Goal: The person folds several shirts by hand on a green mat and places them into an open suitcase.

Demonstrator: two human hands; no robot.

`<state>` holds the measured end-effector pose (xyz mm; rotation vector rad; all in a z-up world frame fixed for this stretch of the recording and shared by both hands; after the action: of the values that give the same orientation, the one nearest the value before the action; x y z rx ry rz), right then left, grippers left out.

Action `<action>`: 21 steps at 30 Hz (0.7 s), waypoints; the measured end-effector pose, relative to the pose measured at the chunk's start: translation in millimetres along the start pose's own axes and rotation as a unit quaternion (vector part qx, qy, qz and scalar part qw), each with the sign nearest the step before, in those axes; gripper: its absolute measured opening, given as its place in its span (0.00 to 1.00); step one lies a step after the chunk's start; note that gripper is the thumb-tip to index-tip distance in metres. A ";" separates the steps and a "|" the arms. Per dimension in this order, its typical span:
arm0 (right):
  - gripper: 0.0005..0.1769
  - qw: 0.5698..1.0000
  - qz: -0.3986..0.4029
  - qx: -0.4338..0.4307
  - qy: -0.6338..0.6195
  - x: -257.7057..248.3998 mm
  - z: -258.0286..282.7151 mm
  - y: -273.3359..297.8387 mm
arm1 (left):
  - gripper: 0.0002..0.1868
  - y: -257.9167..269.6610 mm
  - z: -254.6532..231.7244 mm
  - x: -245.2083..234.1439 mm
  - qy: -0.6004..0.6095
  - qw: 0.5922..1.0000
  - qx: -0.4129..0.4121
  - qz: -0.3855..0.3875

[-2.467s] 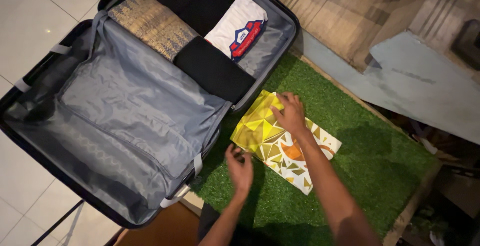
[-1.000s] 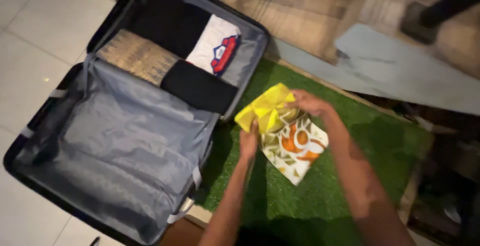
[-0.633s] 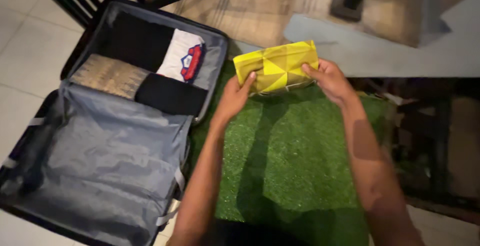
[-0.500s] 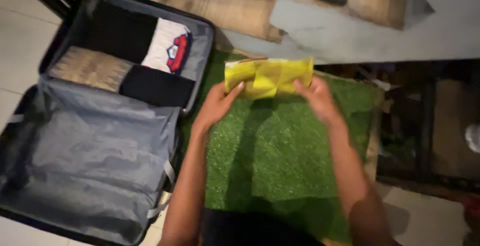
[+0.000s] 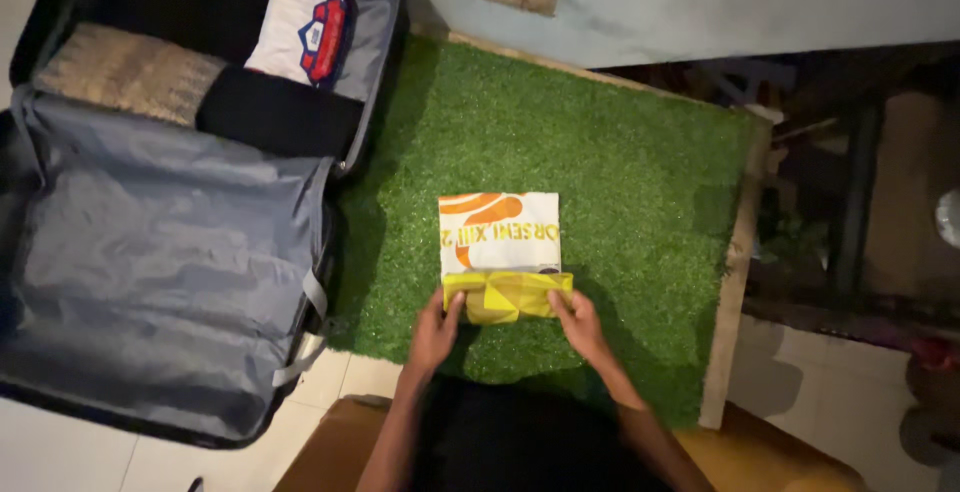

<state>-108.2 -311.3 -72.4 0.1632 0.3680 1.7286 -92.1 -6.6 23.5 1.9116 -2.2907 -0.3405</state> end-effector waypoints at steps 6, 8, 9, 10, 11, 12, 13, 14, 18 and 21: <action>0.23 0.998 -0.055 0.007 -0.008 -12.6 3.6 -42.8 | 0.20 -32.0 -3.5 -2.7 -0.008 0.996 0.025 -0.084; 0.24 0.996 -0.082 -0.040 0.011 -10.6 5.3 -56.5 | 0.23 -40.8 9.0 -2.5 -0.052 0.988 -0.116 -0.086; 0.24 0.996 -0.081 -0.041 0.011 -5.5 3.6 -59.3 | 0.23 -40.7 10.7 -0.8 -0.051 0.988 -0.115 -0.088; 0.26 0.988 -0.120 -0.026 0.089 -2.7 2.9 -58.8 | 0.24 -39.3 9.7 0.6 -0.094 0.985 -0.092 -0.115; 0.29 0.973 -0.159 -0.012 0.165 -0.4 4.8 -56.8 | 0.25 -36.8 8.1 2.2 -0.137 0.978 -0.070 -0.142; 0.29 0.973 -0.158 -0.012 0.166 3.8 8.7 -55.0 | 0.25 -33.8 8.7 5.5 -0.136 0.978 -0.070 -0.143; 0.29 0.971 -0.174 -0.016 0.163 6.2 15.7 -51.4 | 0.25 -29.0 3.7 6.8 -0.170 0.966 -0.029 -0.191; 0.30 0.969 -0.191 -0.021 0.158 9.9 25.4 -49.0 | 0.25 -24.5 -2.5 5.3 -0.205 0.949 0.014 -0.238; 0.27 0.969 -0.203 -0.043 0.136 17.6 69.0 -43.2 | 0.27 -13.6 -16.3 5.5 -0.242 0.919 0.109 -0.292; 0.32 0.942 -0.194 0.113 0.250 17.2 78.4 -43.0 | 0.29 -22.2 2.6 1.7 -0.167 0.956 -0.084 -0.226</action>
<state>-47.1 -276.0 -14.9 -0.1836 0.9122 1.3142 -71.9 -11.7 15.2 2.4211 -1.8815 -0.9416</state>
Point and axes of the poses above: each hand's wrist, its own y-axis away from the middle knuckle, its own x-axis out of the palm, z = x × y, the point moved 4 cm from there along -y, towards the middle knuckle, and after that the axes turned 8 degrees about z, right-handed, at the moved point
